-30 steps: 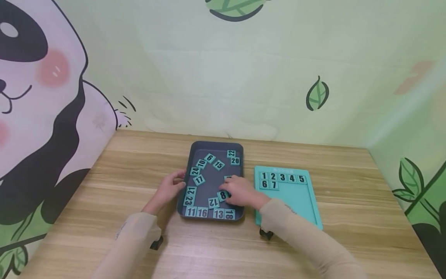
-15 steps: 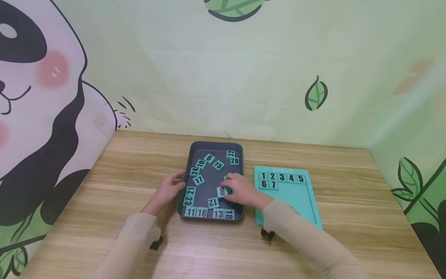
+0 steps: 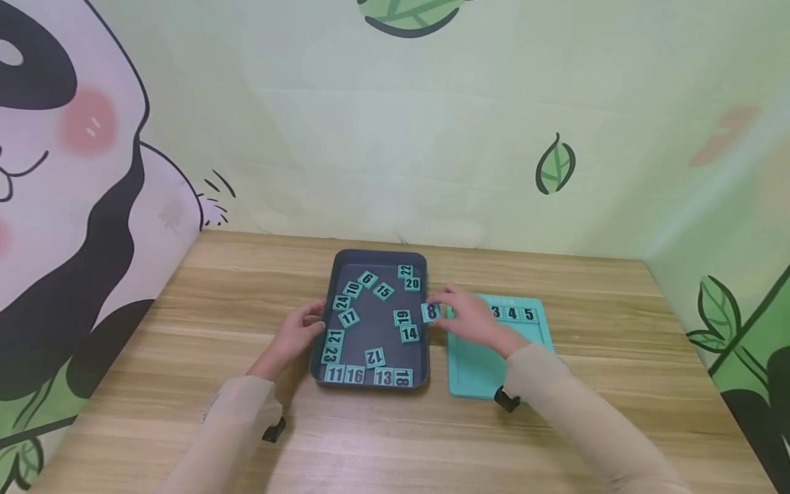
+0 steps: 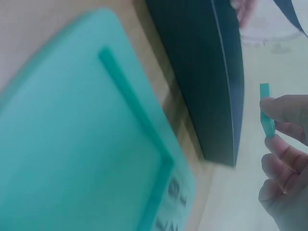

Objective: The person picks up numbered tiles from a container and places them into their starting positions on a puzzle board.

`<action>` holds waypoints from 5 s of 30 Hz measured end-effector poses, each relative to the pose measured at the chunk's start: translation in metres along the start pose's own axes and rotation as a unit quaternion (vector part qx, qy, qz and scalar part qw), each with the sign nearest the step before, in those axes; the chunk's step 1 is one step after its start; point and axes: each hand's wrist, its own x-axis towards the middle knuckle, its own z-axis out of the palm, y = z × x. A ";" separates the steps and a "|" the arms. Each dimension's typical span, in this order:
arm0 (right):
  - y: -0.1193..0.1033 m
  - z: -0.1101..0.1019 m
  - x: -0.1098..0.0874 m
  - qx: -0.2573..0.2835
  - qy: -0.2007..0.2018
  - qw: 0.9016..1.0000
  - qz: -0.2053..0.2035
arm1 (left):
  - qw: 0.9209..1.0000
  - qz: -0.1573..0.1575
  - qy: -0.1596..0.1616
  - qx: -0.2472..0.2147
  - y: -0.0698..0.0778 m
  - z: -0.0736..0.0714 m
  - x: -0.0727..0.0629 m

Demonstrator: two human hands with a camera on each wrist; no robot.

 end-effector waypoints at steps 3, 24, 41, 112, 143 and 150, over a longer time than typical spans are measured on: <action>0.014 -0.009 -0.005 0.016 0.011 1.000 0.015 | 1.000 -0.001 0.000 -0.001 0.000 -0.001 0.000; 0.090 -0.010 -0.054 0.017 0.034 0.995 0.087 | 1.000 -0.006 -0.001 0.005 0.001 -0.002 -0.001; 0.097 0.002 -0.060 -0.050 0.020 0.992 0.116 | 1.000 -0.010 -0.002 0.000 -0.001 0.000 0.001; -0.049 0.046 0.119 -0.064 -0.118 0.990 0.053 | 1.000 0.004 0.005 -0.011 0.000 0.001 0.001; -0.049 0.061 0.132 -0.052 -0.108 0.991 0.051 | 1.000 0.009 0.017 -0.014 -0.004 -0.002 0.001; -0.050 0.062 0.132 -0.052 -0.095 0.993 0.056 | 1.000 0.010 0.016 -0.010 -0.003 -0.002 0.001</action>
